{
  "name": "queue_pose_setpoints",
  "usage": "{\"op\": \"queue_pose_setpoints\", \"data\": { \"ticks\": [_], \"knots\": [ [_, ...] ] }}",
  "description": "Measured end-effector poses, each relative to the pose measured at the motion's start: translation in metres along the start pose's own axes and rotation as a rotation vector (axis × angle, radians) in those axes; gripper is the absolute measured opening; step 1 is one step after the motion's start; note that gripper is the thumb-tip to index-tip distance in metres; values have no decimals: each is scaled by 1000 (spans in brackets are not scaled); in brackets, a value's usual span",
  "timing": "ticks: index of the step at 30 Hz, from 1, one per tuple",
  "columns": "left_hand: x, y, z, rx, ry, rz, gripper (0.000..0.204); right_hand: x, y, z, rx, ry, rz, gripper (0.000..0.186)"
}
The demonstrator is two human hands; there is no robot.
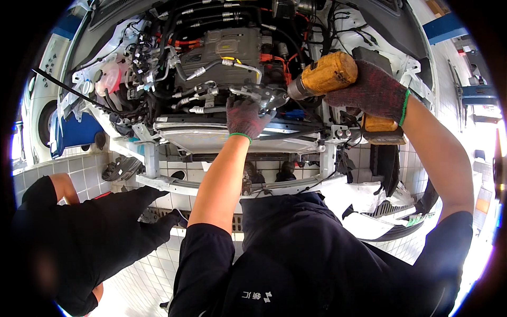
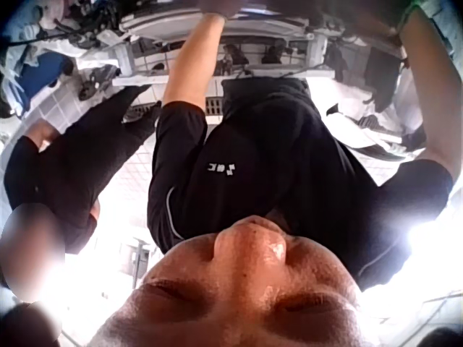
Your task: The person operates a vehicle lift to raise a white car, then uses a cordless impact wrench to remove bolts from the front radiator support. They disconnect hoses and wiring, then remove the radiator and associated components from the engine bay.
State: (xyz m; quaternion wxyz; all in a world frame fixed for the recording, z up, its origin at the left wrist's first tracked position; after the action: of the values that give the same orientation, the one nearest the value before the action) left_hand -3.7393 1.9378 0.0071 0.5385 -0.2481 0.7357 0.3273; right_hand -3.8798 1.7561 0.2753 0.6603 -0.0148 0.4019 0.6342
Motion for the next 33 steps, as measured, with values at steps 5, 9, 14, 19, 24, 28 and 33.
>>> {"op": "queue_pose_setpoints", "data": {
  "ticks": [5,9,14,19,24,28,33],
  "knots": [
    [2,0,2,-57,-44,-59,70,6,-13,11,11,-35,32,58],
    [15,-8,1,-145,-47,-78,66,11,-27,54,-34,148,108,59],
    [16,-12,-2,-197,-63,-43,70,22,-67,101,-388,470,256,60],
    [16,-12,0,-197,-61,-196,73,21,-86,81,-22,-61,282,46],
    [12,-17,0,-287,-37,229,78,34,-56,90,101,104,207,32],
    [24,-18,6,-257,-16,70,74,40,-56,93,159,-163,66,30],
    [9,-18,3,-266,16,94,69,33,-58,85,182,-283,-39,29]
  ]
}}
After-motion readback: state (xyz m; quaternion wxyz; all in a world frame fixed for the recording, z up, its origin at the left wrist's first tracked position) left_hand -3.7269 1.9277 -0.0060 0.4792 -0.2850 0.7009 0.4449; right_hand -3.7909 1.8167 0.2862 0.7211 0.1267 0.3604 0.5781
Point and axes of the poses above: each hand's wrist, its own y-axis away from the middle knuckle, its own x-axis out of the palm, z = x × y, the point moved 6 cm from there along -y, towards the middle knuckle, and after that the axes turned 10 degrees about -x, right-handed, at the moved point
